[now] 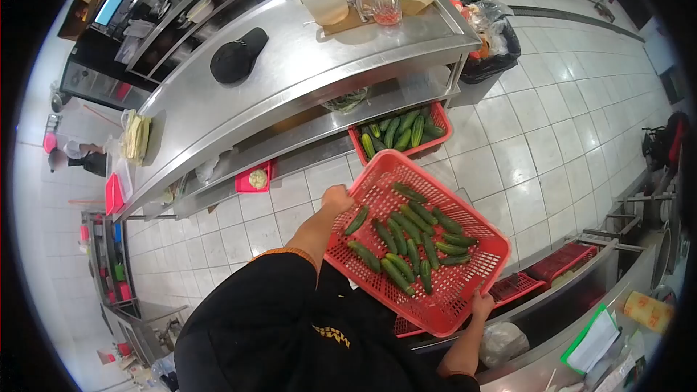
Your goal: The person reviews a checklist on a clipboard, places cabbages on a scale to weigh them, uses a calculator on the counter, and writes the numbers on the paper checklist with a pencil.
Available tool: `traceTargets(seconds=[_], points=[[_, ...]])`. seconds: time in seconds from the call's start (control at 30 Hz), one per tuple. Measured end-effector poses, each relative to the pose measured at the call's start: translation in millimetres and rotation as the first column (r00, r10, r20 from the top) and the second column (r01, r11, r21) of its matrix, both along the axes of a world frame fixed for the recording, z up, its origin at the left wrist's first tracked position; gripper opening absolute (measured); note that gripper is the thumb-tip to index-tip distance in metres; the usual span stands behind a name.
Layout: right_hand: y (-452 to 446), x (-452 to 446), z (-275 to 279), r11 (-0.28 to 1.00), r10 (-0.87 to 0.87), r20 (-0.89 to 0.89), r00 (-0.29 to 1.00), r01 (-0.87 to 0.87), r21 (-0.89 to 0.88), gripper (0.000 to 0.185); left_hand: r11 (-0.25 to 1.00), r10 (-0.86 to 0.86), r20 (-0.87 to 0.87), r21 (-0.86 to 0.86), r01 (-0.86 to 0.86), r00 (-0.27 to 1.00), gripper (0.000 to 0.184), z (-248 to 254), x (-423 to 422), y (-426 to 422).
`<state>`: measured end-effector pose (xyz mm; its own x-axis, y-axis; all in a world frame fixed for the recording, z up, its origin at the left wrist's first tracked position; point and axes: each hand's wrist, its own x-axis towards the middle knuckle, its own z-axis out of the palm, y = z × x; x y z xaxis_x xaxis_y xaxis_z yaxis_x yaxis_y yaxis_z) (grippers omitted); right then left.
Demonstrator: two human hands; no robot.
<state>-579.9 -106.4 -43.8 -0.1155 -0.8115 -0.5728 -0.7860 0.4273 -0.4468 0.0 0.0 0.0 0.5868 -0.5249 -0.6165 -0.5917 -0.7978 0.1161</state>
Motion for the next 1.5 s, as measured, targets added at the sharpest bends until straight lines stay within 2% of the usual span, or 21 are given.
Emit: traceTargets(seconds=[0.07, 0.1, 0.17, 0.23, 0.37, 0.43, 0.5, 0.63, 0.7, 0.77, 1.0, 1.07, 1.13, 1.17, 1.2, 1.23, 1.33, 1.4, 1.43, 1.47, 1.5], points=[[-7.6, 24.4, -18.5, 0.99, 0.124, -0.127, 0.984, -0.132, -0.059, 0.048, 0.99, 0.142, 0.044, -0.027, -0.141, 0.989, 0.043, -9.8, 16.2, 13.1], [19.9, -25.4, 43.2, 0.987, 0.111, -0.255, 0.961, -0.136, -0.083, 0.048, 0.987, 0.155, -0.094, -0.023, -0.158, 0.983, 0.042, -22.8, -30.5, 51.6], [39.1, 44.1, 14.8, 0.965, 0.171, -0.37, 0.913, -0.23, -0.122, 0.048, 0.985, 0.166, -0.044, -0.04, -0.168, 0.985, 0.041, -24.2, 27.9, 86.6], [81.6, 97.7, 11.3, 0.974, 0.172, -0.29, 0.941, -0.207, -0.094, 0.048, 0.975, 0.222, -0.016, 0.015, -0.222, 0.975, 0.045, -18.0, 75.2, 146.5], [106.5, 165.2, 1.7, 0.978, 0.173, -0.128, 0.977, -0.185, -0.094, 0.047, 0.981, 0.192, -0.055, 0.003, -0.192, 0.98, 0.052, -80.2, 118.9, 214.3], [128.8, 195.5, -13.4, 0.974, 0.223, -0.229, 0.948, -0.225, 0.016, 0.044, 0.956, 0.295, -0.021, 0.005, -0.295, 0.955, 0.057, -79.4, 147.4, 240.0], [144.6, 220.9, -32.7, 0.946, 0.299, -0.207, 0.931, -0.318, -0.06, 0.043, 0.94, 0.339, -0.041, -0.015, -0.34, 0.94, 0.057, -98.2, 172.7, 257.8], [171.1, 262.0, -68.1, 0.963, 0.271, -0.14, 0.952, -0.267, 0.044, 0.042, 0.915, 0.403, 0.078, -0.042, -0.401, 0.912, 0.059, -165.5, 214.9, 270.9], [189.8, 271.5, -104.6, 0.953, 0.301, -0.216, 0.929, -0.285, 0.102, 0.043, 0.911, 0.412, 0.094, -0.051, -0.409, 0.906, 0.06, -173.4, 230.5, 276.9], [200.1, 299.3, -96.3, 0.954, 0.285, -0.178, 0.942, -0.262, 0.144, 0.042, 0.872, 0.48, 0.029, -0.124, -0.474, 0.877, 0.061, -167.1, 241.8, 261.1], [245.4, 328.0, -154.3, 0.972, 0.087, -0.236, 0.968, -0.03, 0.234, 0.047, 0.936, 0.291, 0.053, -0.221, -0.273, 0.955, 0.063, -202.4, 289.3, 203.8], [259.2, 329.1, -177.0, 0.967, 0.035, -0.263, 0.964, 0.033, 0.252, 0.048, 0.896, 0.22, 0.282, -0.437, -0.079, 0.934, 0.063, -218.0, 295.6, 183.9], [273.9, 337.6, -190.6, 0.926, -0.231, -0.113, 0.966, 0.254, 0.279, 0.045, 0.894, 0.2, 0.27, -0.443, -0.063, 0.942, 0.064, -223.2, 298.0, 166.2], [279.2, 344.4, -196.9, 0.923, -0.234, -0.121, 0.965, 0.259, 0.283, 0.045, 0.887, 0.185, 0.266, -0.46, -0.044, 0.946, 0.065, -223.1, 303.7, 157.3], [285.3, 351.7, -202.7, 0.93, -0.218, -0.122, 0.968, 0.244, 0.275, 0.043, 0.963, 0.169, 0.054, -0.221, -0.153, 0.984, 0.068, -216.8, 313.0, 148.2], [289.6, 362.1, -203.2, 0.937, -0.201, -0.122, 0.972, 0.227, 0.266, 0.042, 0.966, 0.164, 0.049, -0.212, -0.15, 0.985, 0.068, -214.5, 313.8, 147.1], [297.1, 386.7, -211.5, 0.914, -0.222, -0.194, 0.956, 0.273, 0.302, 0.041, 0.931, 0.11, -0.049, -0.345, -0.12, 0.993, 0.067, -199.3, 295.4, 158.0], [287.0, 437.2, -203.4, 0.902, -0.24, -0.24, 0.941, 0.308, 0.303, 0.038, 0.776, 0.082, 0.067, -0.63, -0.022, 0.994, 0.063, -174.8, 264.6, 180.7], [294.8, 449.1, -210.0, 0.897, -0.252, -0.238, 0.938, 0.319, 0.306, 0.038, 0.732, 0.12, 0.021, -0.677, -0.074, 0.993, 0.063, -161.7, 248.2, 201.1], [301.0, 464.6, -234.3, 0.872, -0.334, -0.139, 0.932, 0.362, 0.329, 0.037, 0.678, 0.151, -0.021, -0.725, -0.119, 0.988, 0.063, -148.8, 234.4, 221.3], [296.0, 490.1, -226.5, 0.83, -0.418, -0.029, 0.908, 0.395, 0.393, 0.035, 0.767, 0.201, 0.03, -0.626, -0.138, 0.979, 0.061, -137.5, 221.5, 250.3]])
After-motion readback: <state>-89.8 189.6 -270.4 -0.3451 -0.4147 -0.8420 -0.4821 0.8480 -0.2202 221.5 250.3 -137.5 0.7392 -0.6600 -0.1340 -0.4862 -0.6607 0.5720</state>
